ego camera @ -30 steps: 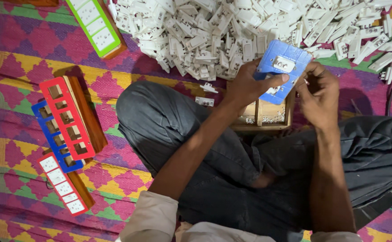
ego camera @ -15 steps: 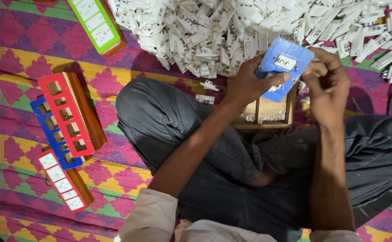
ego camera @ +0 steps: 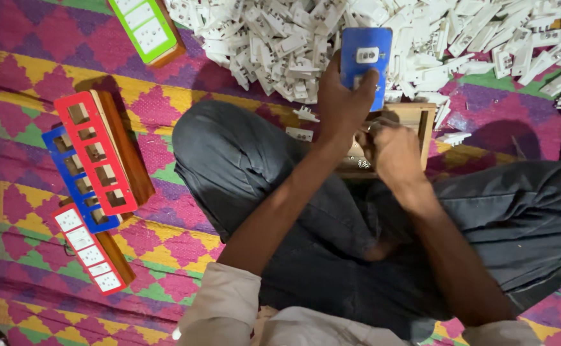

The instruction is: The person sits on the floor and assembles white plastic electrical switch modules into colored plastic frames. They pick up a frame, insert a switch module, and use a screwdriver to tighten screws from a wooden box. The person repeats this process with different colored frames and switch modules.

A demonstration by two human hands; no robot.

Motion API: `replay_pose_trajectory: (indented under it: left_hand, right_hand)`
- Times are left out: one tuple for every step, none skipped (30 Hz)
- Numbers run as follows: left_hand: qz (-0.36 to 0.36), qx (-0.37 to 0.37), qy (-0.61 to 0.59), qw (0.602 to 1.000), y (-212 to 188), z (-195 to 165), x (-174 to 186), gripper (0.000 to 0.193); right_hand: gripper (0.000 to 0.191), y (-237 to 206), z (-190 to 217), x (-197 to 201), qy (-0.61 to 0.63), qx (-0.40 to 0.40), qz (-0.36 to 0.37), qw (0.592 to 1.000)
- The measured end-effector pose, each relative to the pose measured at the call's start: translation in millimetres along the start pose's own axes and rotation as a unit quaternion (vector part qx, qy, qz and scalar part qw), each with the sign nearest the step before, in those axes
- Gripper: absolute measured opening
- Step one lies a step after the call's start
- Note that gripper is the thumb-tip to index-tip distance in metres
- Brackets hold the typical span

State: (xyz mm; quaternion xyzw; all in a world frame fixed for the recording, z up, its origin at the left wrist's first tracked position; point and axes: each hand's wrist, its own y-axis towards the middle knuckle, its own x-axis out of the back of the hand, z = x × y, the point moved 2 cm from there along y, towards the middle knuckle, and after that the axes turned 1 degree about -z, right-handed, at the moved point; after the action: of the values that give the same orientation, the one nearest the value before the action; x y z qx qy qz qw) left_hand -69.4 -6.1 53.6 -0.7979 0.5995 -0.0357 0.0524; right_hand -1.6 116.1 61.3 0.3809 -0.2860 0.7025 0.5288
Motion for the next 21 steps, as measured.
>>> replay_pose_trajectory:
  left_hand:
    - [0.002,0.010,0.005,1.000,-0.2,0.6,-0.1,0.035]
    - [0.006,0.021,0.011,1.000,-0.1,0.9,0.1,0.034]
    - [0.018,0.026,0.005,0.999,-0.6,0.9,-0.5,0.035]
    - [0.029,0.032,0.001,0.999,-1.3,0.9,-0.7,0.035]
    - [0.041,0.037,-0.003,0.998,-1.9,0.8,-1.3,0.036]
    - [0.047,0.023,0.011,0.999,-2.6,-0.1,-1.1,0.036]
    - [0.052,0.009,0.026,0.998,-3.4,-0.9,-1.1,0.037]
    - [0.055,-0.007,0.040,0.998,-3.4,-1.9,-1.6,0.037]
    - [0.055,-0.036,0.064,0.996,-4.3,-3.4,-2.4,0.037]
    - [0.055,-0.064,0.088,0.993,-5.6,-4.9,-3.2,0.038]
    - [0.056,-0.090,0.112,0.988,-7.8,-6.5,-3.9,0.038]
    - [0.074,-0.072,0.123,0.987,-9.9,-6.6,-5.4,0.038]
    - [0.096,-0.055,0.134,0.985,-13.0,-7.0,-6.9,0.037]
    - [0.117,-0.040,0.144,0.982,-15.2,-8.0,-8.9,0.036]
    - [0.124,-0.047,0.143,0.981,-17.5,-10.1,-10.9,0.038]
    - [0.132,-0.054,0.143,0.979,-20.0,-12.5,-12.1,0.039]
    - [0.138,-0.060,0.144,0.978,-21.8,-14.9,-13.1,0.040]
    - [0.142,-0.052,0.156,0.976,-22.6,-16.6,-12.6,0.041]
    - [0.144,-0.044,0.168,0.974,-23.5,-17.9,-12.6,0.042]
    - [0.146,-0.036,0.180,0.972,-23.8,-18.8,-12.4,0.043]
    - [0.147,-0.037,0.201,0.968,-24.7,-19.4,-12.3,0.045]
  right_hand:
    - [0.010,1.1,0.2,-5.5,0.008,0.028,-0.018,0.999]
    - [0.009,1.6,-0.7,-9.9,-0.002,0.030,-0.019,0.999]
    - [0.008,1.8,-2.0,-12.4,-0.012,0.030,-0.019,0.999]
    - [0.008,1.3,-3.1,-13.1,-0.022,0.031,-0.017,0.999]
    - [0.007,1.1,-5.4,-12.0,-0.015,0.021,-0.009,1.000]
    - [0.009,1.2,-8.2,-8.5,-0.006,0.011,-0.001,1.000]
    - [0.012,1.8,-10.1,-5.7,0.003,0.002,0.006,1.000]
    - [0.015,0.8,-17.0,3.4,0.048,-0.076,-0.043,0.995]
    - [0.018,-1.5,-23.9,12.5,0.094,-0.151,-0.088,0.980]
    - [0.011,0.9,-28.5,20.6,0.183,-0.129,-0.145,0.964]
    - [0.005,3.0,-36.3,31.9,0.269,-0.106,-0.201,0.936]
    - [0.005,6.6,-43.0,37.7,0.351,-0.103,-0.182,0.913]
    - [0.006,8.9,-48.7,42.1,0.431,-0.100,-0.164,0.882]
    - [0.007,11.4,-53.4,45.5,0.507,-0.095,-0.147,0.844]
    - [0.008,12.0,-56.5,46.7,0.491,-0.108,-0.139,0.853]
    - [0.010,12.7,-57.9,46.3,0.476,-0.121,-0.131,0.861]
    - [0.012,13.4,-59.7,46.6,0.462,-0.135,-0.122,0.868]
    - [0.013,13.2,-59.7,45.8,0.467,-0.143,-0.121,0.864]
    - [0.015,13.0,-59.7,45.1,0.472,-0.152,-0.118,0.860]
    - [0.016,12.5,-59.3,44.4,0.478,-0.158,-0.116,0.856]
    - [0.016,11.9,-59.4,44.1,0.490,-0.174,-0.113,0.847]
